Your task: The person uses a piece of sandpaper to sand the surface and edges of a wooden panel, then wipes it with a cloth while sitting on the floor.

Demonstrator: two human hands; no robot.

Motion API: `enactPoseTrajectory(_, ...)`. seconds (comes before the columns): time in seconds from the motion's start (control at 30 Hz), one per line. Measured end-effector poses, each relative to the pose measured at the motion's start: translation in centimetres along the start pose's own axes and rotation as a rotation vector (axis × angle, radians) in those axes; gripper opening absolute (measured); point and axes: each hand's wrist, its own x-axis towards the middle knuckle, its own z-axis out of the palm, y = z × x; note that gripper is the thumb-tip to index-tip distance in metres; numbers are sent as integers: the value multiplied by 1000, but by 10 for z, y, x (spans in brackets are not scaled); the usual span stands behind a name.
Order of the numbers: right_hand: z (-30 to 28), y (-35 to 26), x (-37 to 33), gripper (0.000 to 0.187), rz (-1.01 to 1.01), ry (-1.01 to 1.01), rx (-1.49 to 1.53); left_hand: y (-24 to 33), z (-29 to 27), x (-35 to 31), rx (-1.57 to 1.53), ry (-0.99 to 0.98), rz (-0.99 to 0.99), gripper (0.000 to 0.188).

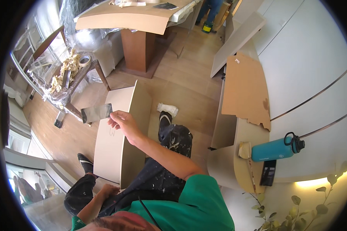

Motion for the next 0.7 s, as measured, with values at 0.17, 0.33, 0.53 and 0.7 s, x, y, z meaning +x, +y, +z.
enactPoseTrajectory(0.17, -7, -5, 1, 24, -3, 8, -11, 9, 0, 5, -65, -67, -10, 23)
enactPoseTrajectory(0.33, -4, -9, 7, 22, -35, -9, -7, -9, -30, 52, 771, -234, 605, 25)
enactPoseTrajectory(0.53, -2, -4, 11, 14, -29, 72, 49, -24, -14, 56, 1296, -186, 694, 34)
enactPoseTrajectory(0.7, -13, 2, 12, 17, 14, 55, 144, 6, -6, 28, 892, -158, 554, 28)
